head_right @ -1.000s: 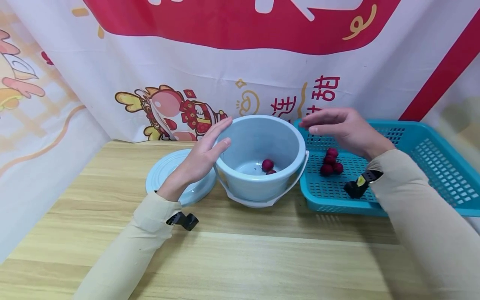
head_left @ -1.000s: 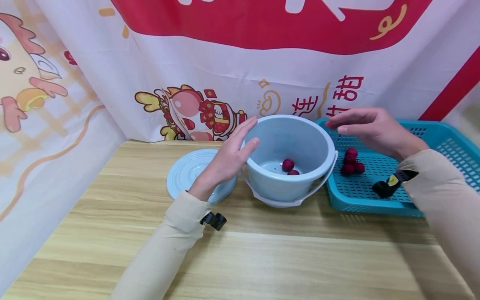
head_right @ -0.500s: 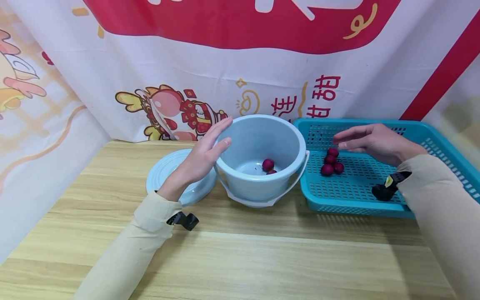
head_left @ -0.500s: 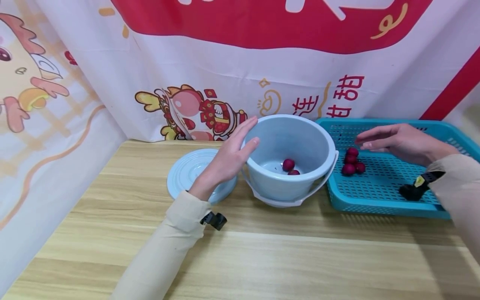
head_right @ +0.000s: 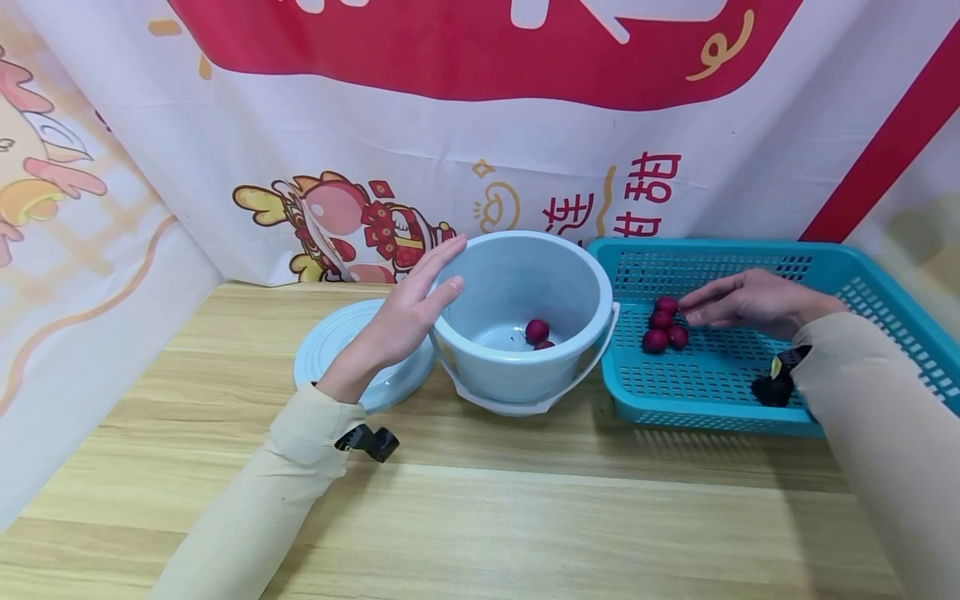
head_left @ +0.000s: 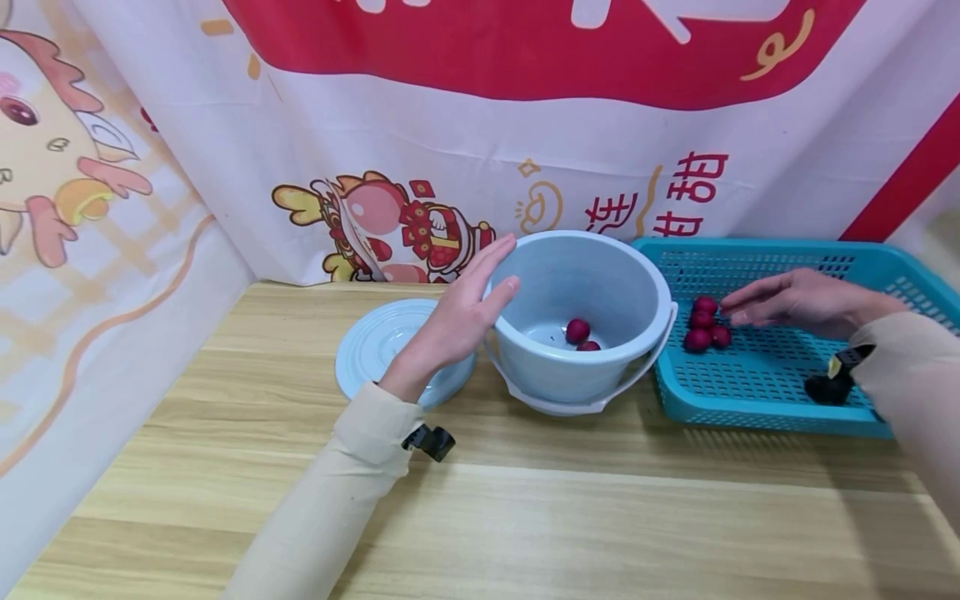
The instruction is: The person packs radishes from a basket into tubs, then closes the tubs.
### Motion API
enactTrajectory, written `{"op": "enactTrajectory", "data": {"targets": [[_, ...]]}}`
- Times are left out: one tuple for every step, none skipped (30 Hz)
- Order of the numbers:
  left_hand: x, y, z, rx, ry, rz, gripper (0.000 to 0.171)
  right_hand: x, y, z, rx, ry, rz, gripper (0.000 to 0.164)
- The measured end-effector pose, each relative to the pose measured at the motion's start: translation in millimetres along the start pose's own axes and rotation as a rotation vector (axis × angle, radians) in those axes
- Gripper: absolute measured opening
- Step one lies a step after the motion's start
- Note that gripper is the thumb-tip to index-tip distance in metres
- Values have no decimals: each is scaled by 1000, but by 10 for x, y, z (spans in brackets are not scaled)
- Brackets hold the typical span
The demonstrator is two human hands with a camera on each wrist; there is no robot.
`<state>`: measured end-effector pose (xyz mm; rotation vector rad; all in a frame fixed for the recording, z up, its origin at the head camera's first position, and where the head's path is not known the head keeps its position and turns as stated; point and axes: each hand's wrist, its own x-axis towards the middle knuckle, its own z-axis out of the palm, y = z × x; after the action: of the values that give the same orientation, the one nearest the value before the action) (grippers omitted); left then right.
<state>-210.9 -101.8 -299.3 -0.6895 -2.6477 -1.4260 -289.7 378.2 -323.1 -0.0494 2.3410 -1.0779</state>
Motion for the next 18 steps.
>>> {"op": "enactTrajectory", "data": {"targets": [[-2,2,2,1,1,0,62,11,9,8,-14,-1,5,53],[-3,4,3,1,2,0,62,18,18,16,-24,-2,12,54],[-3,5,4,2,3,-1,62,23,25,26,-33,-3,16,54],[-3,5,4,2,3,-1,62,27,30,37,-52,-7,15,55],[-3,5,5,3,4,-1,62,28,34,48,-70,-11,13,56],[-3,5,5,3,4,-1,62,30,36,61,-77,-12,12,56],[-3,4,6,4,4,-1,62,30,37,72,-88,-13,10,56],[-3,3,7,3,4,-2,62,29,37,83,-97,-15,8,57],[-3,3,7,3,4,-2,62,28,35,93,-108,-16,7,58],[-3,2,8,2,4,-3,62,28,32,102,-119,-17,6,59],[-4,2,9,1,4,-4,62,27,28,109,-126,-16,8,61],[-4,3,9,1,4,-5,62,26,24,115,-131,-17,9,62],[-5,4,9,0,5,-6,62,26,21,118,-140,-19,10,64],[-5,5,9,-1,5,-6,62,26,19,121,-150,-22,11,65],[-5,6,9,-2,5,-7,62,27,18,122,-157,-25,12,67],[-5,6,9,-2,5,-7,62,29,17,123,-165,-27,14,68],[-5,6,9,-2,4,-7,62,31,17,123,-172,-30,14,69],[-5,8,9,0,4,-7,62,31,18,123,-180,-32,14,69]]}}
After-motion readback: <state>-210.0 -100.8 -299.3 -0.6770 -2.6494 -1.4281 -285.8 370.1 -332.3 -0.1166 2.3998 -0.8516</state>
